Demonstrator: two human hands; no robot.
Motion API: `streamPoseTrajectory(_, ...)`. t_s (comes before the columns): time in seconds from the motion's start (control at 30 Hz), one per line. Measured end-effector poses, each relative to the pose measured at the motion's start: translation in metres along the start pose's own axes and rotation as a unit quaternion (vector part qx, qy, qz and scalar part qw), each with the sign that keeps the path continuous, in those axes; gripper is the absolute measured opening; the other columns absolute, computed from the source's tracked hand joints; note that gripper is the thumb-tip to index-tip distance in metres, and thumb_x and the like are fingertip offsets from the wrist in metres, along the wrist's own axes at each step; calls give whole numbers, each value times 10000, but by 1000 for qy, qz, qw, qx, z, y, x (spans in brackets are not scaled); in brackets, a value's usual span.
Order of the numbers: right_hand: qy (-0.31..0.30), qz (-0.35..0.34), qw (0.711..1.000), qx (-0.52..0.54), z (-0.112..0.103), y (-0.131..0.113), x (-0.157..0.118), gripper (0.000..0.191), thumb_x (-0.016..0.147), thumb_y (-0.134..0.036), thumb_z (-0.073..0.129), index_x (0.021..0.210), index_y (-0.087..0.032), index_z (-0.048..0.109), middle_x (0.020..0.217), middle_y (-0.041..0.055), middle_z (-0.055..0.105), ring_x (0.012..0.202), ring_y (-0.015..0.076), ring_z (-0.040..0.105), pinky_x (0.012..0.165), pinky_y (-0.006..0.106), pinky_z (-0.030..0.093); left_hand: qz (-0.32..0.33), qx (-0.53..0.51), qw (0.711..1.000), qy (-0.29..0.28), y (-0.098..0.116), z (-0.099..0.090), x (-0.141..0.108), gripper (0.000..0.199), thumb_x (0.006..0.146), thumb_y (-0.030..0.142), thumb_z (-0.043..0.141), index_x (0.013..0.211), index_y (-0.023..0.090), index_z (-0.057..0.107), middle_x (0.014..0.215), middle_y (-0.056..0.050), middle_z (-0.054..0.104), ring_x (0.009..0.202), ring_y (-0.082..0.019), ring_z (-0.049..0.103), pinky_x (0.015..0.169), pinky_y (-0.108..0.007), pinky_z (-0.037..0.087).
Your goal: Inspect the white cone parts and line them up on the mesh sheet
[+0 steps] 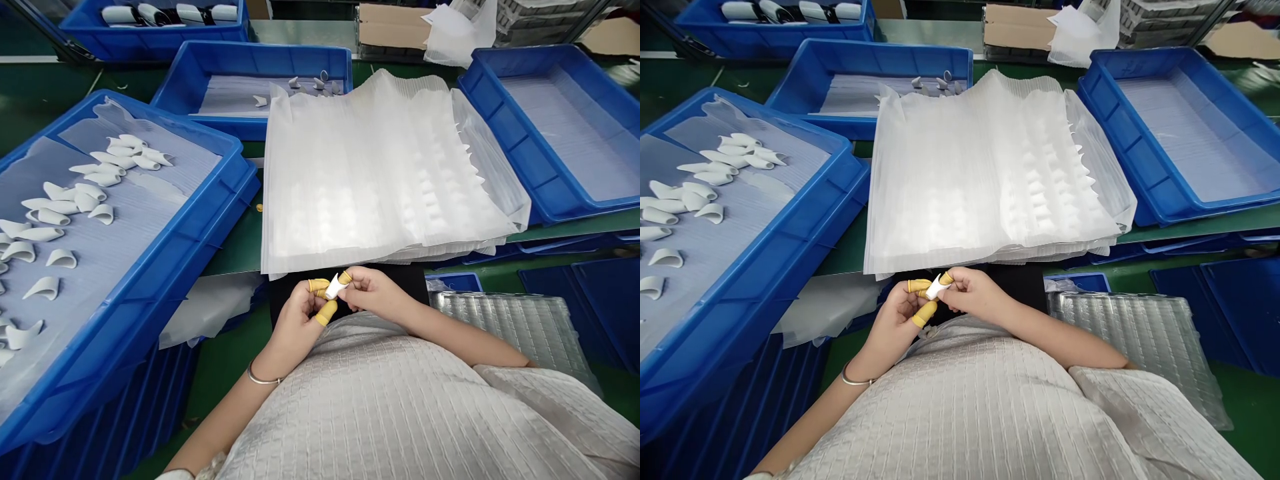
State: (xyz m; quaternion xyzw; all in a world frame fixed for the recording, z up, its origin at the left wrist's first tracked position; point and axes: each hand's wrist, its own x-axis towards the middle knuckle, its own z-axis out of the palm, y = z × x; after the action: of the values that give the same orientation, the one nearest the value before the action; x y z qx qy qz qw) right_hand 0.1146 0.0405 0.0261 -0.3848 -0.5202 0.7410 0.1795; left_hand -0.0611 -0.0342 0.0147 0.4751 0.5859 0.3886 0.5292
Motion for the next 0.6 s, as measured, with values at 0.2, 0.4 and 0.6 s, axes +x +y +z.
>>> streamPoseTrajectory(0.2, -17, -8, 1000, -11, -6, 1, 0, 157, 804, -291, 670, 827, -170, 573, 642, -53, 489, 567, 97, 439, 529, 235, 347, -27, -47, 995, -81, 0, -1, 0, 431, 942, 309, 513, 1365, 249, 459, 836, 14, 593, 745, -130, 610, 711, -283, 497)
streamPoseTrajectory(0.4, -24, -14, 1000, 14, -4, 2, 1, 154, 800, -266, 677, 829, -178, 554, 662, -53, 508, 593, 98, 475, 562, 234, 364, -62, -85, 990, -93, 3, 2, 4, 534, 881, 325, 604, 1377, 222, 437, 798, 20, 589, 706, -137, 613, 662, -273, 494)
streamPoseTrajectory(0.6, -35, -19, 999, 26, -1, 0, 0, 110, 815, -226, 646, 859, -186, 553, 667, -49, 572, 594, 108, 545, 576, 243, 412, -88, -137, 982, -93, 6, 5, 7, 408, 864, 342, 642, 1225, 187, 530, 729, 33, 590, 657, -119, 584, 667, -256, 477)
